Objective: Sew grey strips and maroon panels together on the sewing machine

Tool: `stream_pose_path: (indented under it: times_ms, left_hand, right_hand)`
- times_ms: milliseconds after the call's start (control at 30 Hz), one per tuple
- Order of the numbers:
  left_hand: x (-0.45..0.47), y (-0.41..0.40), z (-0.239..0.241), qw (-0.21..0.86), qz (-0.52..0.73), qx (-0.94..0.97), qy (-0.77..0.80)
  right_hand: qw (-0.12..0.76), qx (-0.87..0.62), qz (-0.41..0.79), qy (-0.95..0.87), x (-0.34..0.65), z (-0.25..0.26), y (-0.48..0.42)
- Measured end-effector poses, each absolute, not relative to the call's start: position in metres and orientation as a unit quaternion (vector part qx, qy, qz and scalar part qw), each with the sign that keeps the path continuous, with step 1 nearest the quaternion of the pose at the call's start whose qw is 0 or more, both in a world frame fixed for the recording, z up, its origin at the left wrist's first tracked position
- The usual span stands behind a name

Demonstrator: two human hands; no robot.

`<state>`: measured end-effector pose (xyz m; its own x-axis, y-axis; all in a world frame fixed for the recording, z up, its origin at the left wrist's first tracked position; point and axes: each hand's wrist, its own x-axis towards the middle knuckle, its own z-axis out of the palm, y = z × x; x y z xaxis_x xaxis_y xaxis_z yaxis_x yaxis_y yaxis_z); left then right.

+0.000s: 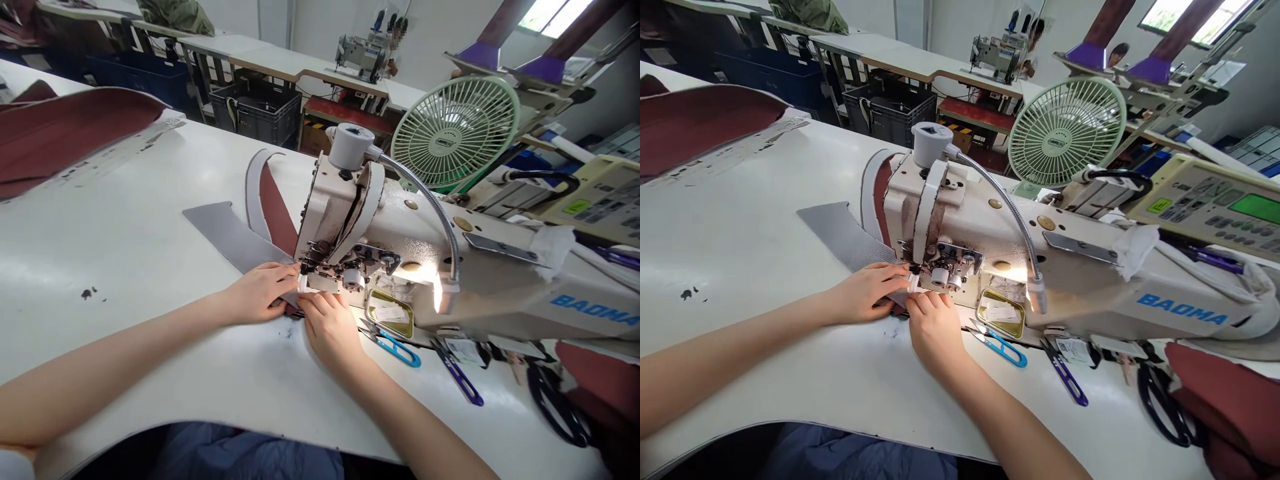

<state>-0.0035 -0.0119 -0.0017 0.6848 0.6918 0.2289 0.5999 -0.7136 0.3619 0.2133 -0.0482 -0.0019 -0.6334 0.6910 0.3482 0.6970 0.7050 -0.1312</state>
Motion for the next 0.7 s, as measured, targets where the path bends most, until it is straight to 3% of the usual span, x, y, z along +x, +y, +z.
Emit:
stream_pose_path:
  times_ms: [700]
  left_hand:
    - [-0.005,0.033,-0.006,0.087,0.173,0.918,0.347]
  right_hand:
    - [0.133,-0.434,-0.05,-0.89,0.204,-0.003,-0.043]
